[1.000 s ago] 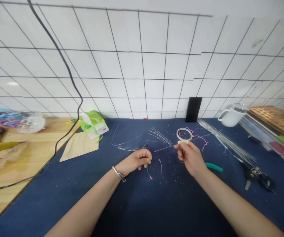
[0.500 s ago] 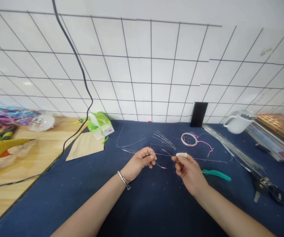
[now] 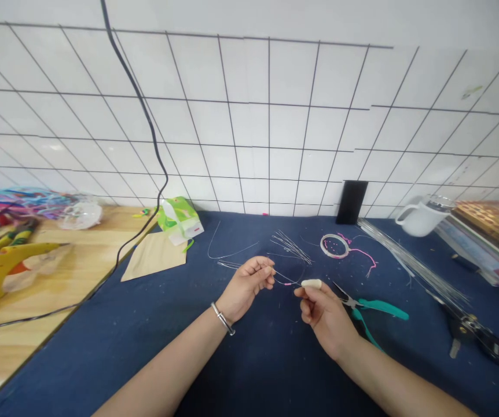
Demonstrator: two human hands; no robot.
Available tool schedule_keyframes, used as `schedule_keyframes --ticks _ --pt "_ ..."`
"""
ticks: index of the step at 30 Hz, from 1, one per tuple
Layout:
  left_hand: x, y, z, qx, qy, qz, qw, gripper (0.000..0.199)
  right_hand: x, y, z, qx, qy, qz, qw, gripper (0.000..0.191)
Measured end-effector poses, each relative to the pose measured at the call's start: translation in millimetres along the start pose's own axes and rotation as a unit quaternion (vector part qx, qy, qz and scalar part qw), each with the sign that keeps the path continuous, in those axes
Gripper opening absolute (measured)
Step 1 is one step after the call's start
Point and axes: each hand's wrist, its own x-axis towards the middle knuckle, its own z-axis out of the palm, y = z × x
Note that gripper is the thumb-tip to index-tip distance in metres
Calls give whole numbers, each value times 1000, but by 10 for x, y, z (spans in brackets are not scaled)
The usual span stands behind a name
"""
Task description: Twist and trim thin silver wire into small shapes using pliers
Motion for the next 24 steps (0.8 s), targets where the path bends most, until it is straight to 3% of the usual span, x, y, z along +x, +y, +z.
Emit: schedule_keyframes --ticks 16,24 --pt "-32 -67 82 -161 22 -29 986 15 -51 129 67 21 -9 15 1000 17" --pt "-68 -72 158 -189 30 -32 981 14 -67 153 105 36 -11 19 999 19"
